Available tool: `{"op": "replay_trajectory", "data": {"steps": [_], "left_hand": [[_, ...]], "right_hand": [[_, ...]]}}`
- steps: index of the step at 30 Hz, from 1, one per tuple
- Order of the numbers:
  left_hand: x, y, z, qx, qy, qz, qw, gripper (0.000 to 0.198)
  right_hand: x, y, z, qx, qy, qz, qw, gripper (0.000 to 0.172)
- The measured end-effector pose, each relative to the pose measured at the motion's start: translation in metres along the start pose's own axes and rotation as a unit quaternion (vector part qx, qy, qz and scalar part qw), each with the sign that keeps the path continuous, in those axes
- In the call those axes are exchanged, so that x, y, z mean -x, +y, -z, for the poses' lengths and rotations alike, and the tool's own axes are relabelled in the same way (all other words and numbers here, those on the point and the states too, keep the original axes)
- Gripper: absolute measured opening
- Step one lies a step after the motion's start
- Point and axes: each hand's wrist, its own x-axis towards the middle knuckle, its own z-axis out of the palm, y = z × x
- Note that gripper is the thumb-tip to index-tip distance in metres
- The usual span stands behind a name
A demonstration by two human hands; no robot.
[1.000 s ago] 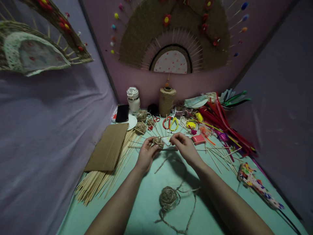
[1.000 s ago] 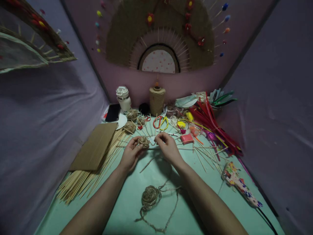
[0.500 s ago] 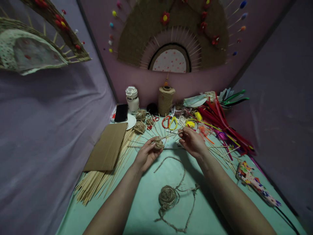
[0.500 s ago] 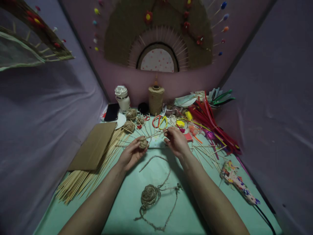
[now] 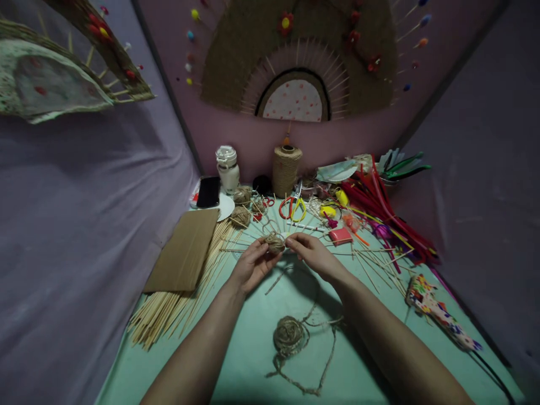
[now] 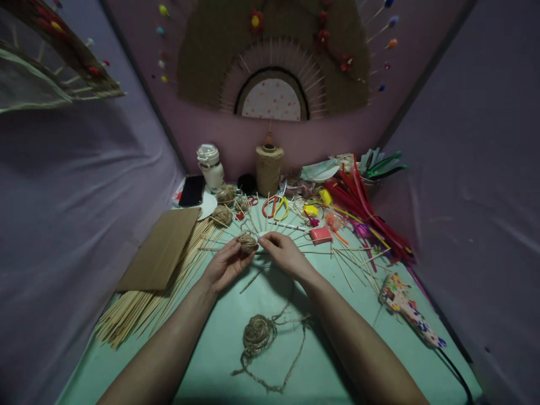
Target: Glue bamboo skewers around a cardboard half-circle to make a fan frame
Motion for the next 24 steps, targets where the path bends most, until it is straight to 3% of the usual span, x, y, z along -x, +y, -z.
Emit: {"op": "replay_trajectory", "data": {"steps": [7,16,19,24], "left_hand": [[0.002,-0.003,0.002,-0.054,0.023,0.020,0.998,0.039],[0.000,0.002,0.001,-0.090,0.032,0.041,0.995,0.038],[-0.002,0.007,0.003,-0.049,0.025,0.025,0.998,0.032],[-0.008,0.018,0.008,0.028,0.059,0.006,0.998,0.029]], "right_hand": [[0.000,-0.001,-0.003,-0.231,-0.009,-0.098,0.968,0.021],[-0.013,-0.007,0.025,-0.374,0.062,-0.072,0.923,0.015],[-0.015,-0.009,0.038,-0.397,0.094,-0.050,0.912,0.018],[-0.014,-0.015,0.061,-0.409,0.139,0.019,0.902,0.022]]}}
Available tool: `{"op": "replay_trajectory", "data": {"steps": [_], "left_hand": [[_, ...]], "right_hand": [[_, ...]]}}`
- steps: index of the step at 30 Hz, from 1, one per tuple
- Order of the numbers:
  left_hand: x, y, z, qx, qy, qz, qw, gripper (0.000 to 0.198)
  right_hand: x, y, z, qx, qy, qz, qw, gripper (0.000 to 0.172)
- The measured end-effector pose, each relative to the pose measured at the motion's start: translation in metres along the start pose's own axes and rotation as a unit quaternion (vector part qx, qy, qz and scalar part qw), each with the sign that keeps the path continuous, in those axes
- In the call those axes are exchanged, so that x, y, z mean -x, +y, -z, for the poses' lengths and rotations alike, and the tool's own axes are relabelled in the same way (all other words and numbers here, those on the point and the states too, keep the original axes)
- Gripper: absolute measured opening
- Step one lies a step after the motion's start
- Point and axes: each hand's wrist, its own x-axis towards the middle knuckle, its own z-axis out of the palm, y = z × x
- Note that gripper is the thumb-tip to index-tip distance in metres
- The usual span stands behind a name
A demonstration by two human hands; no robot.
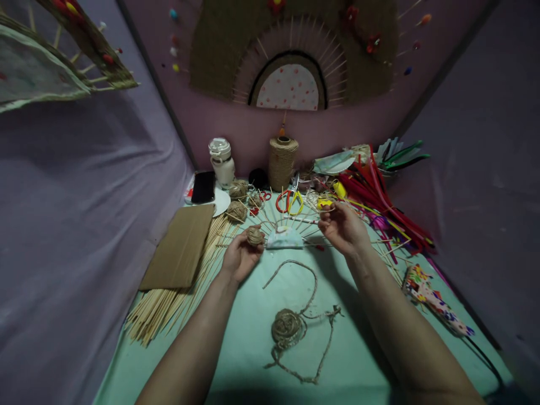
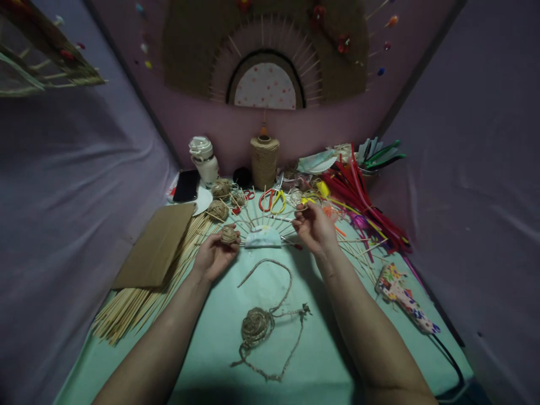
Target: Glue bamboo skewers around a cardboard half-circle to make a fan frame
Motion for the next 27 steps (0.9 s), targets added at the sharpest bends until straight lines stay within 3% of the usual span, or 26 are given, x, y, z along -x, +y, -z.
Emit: {"op": "replay_trajectory", "data": {"steps": [6,10,15,19,22,24,25,27], "left_hand": [[-0.002,0.006,0.005,0.079,0.002,-0.019,0.997,0.017],[0.000,0.010,0.008,0.102,0.009,-0.064,0.993,0.005],[0.002,0.010,0.004,0.093,0.047,-0.125,0.987,0.019],[0.001,0.005,-0.001,0.020,0.080,-0.154,0.985,0.021],[0.002,0.004,0.002,-0.136,0.110,-0.173,0.969,0.021],[0.006,0.004,0.009,-0.318,0.115,-0.193,0.921,0.020],[0.010,0.004,0.013,-0.423,0.110,-0.206,0.875,0.019],[0.017,0.004,0.020,-0.620,0.095,-0.233,0.743,0.014]], "right_hand": [[-0.001,-0.024,0.008,-0.022,0.029,0.059,0.998,0.025],[0.002,-0.048,0.013,-0.040,0.076,0.147,0.985,0.024],[0.008,-0.071,0.021,-0.079,0.177,0.246,0.950,0.034],[0.018,-0.065,0.031,-0.046,0.167,0.254,0.951,0.033],[0.028,-0.057,0.040,0.019,0.152,0.256,0.955,0.024],[0.034,-0.054,0.046,0.063,0.147,0.261,0.952,0.019],[0.036,-0.053,0.049,0.079,0.146,0.268,0.949,0.018],[0.041,-0.048,0.053,0.104,0.137,0.285,0.943,0.014]]}}
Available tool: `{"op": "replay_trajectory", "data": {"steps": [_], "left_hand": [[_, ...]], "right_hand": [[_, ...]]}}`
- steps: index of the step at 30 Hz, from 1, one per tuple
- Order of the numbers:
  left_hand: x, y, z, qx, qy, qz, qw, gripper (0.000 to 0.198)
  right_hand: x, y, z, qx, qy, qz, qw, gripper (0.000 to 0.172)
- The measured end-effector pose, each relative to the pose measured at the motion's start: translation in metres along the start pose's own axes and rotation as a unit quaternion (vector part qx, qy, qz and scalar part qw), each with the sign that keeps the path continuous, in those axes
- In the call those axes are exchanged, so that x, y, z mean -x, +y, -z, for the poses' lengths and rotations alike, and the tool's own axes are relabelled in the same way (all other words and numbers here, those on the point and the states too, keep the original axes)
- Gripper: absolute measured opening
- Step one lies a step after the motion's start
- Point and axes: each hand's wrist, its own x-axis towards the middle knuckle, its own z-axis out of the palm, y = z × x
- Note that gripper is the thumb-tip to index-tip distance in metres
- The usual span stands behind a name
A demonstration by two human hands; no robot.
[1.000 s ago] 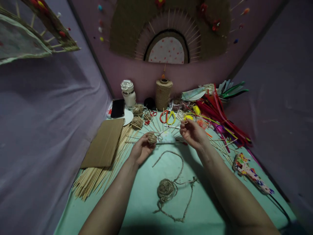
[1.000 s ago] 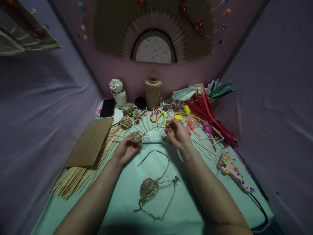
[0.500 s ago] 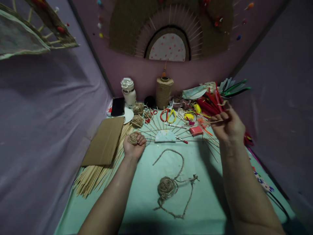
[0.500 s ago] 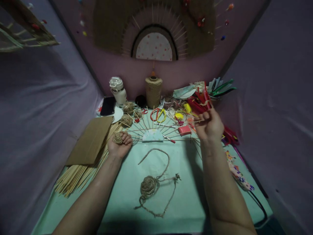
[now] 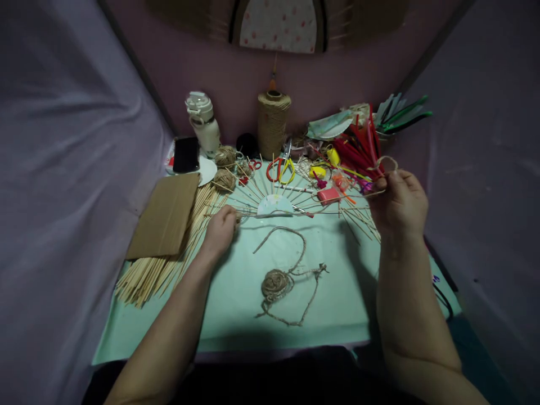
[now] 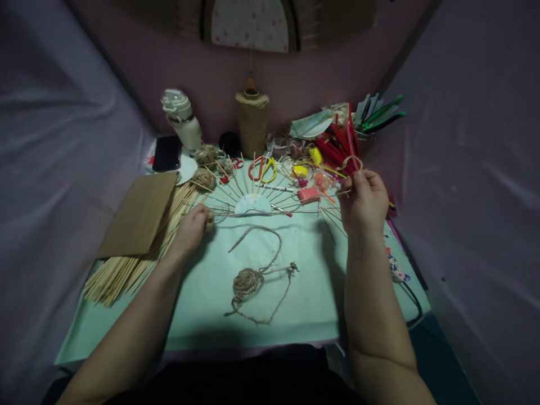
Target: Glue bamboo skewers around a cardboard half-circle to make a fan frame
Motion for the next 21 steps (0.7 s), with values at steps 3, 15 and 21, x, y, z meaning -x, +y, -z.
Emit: {"op": "replay_trajectory", "data": {"steps": [3,15,21], "left_hand": [[0.012,-0.005,0.003,-0.229,-0.017,-0.076,0.970,0.006],[0.022,-0.010,0.014,-0.340,0.042,-0.102,0.934,0.016],[0.021,-0.001,0.013,-0.160,0.107,-0.071,0.979,0.016]], "right_hand": [[0.012,0.011,0.004,0.045,-0.033,0.003,0.998,0.010],[0.040,0.046,0.010,0.341,-0.185,0.026,0.922,0.012],[0.040,0.039,0.005,0.372,-0.195,0.026,0.907,0.014]]}}
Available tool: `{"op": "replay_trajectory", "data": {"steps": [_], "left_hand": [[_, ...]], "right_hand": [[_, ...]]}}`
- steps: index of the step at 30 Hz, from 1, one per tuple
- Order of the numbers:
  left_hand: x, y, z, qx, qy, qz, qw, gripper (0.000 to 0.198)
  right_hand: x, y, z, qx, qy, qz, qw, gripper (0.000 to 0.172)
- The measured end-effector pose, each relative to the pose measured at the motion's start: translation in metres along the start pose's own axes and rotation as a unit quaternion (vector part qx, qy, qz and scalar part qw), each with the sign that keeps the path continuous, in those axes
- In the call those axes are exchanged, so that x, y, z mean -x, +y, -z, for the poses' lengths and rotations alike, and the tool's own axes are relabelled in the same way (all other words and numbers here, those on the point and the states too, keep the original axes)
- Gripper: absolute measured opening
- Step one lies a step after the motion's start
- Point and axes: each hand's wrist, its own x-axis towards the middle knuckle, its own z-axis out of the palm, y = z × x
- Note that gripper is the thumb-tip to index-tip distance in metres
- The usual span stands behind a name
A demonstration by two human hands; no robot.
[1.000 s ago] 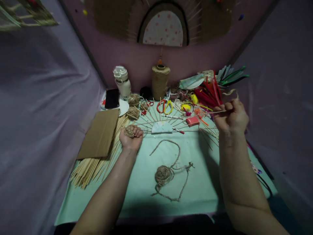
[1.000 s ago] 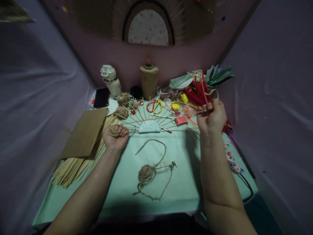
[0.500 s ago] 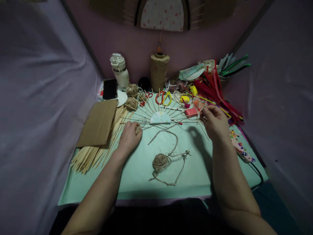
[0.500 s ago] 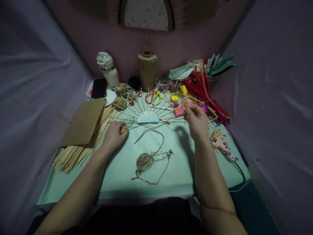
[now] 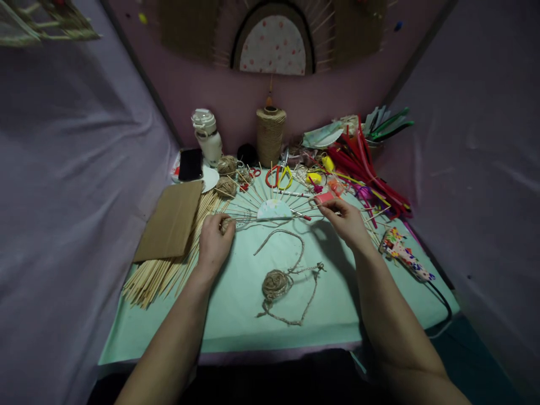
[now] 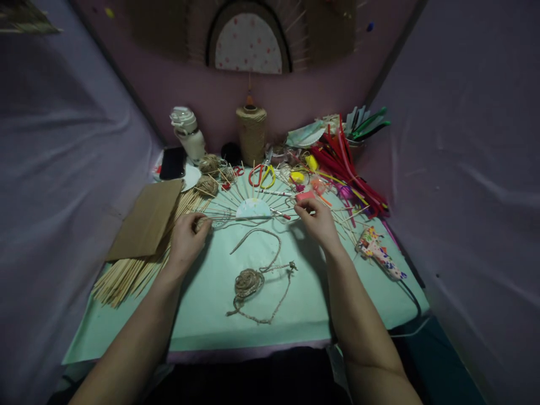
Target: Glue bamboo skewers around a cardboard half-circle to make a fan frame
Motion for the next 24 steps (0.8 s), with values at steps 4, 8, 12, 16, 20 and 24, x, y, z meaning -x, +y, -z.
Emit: {"op": "replay_trajectory", "data": {"steps": [4,8,12,16,20,24], "left_hand": [[-0.005,0.016,0.007,0.307,0.099,0.109,0.940,0.024],[-0.007,0.031,0.030,0.421,0.234,0.102,0.870,0.023],[0.002,0.032,0.053,0.247,0.319,-0.003,0.915,0.021],[0.019,0.012,0.051,-0.073,0.195,-0.100,0.973,0.019],[0.032,-0.015,0.030,-0.223,-0.027,-0.117,0.967,0.021],[0.036,-0.018,0.021,-0.263,-0.071,-0.095,0.958,0.030]], "right_hand": [[-0.004,-0.032,-0.002,-0.076,-0.080,-0.023,0.994,0.014],[-0.002,-0.071,-0.036,-0.190,-0.196,-0.044,0.961,0.015],[0.005,-0.090,-0.083,-0.158,-0.367,-0.011,0.917,0.008],[0.007,-0.084,-0.086,0.048,-0.424,0.095,0.899,0.025],[0.006,-0.061,-0.061,0.166,-0.370,0.158,0.900,0.026],[0.013,-0.039,-0.063,0.177,-0.390,0.291,0.856,0.026]]}}
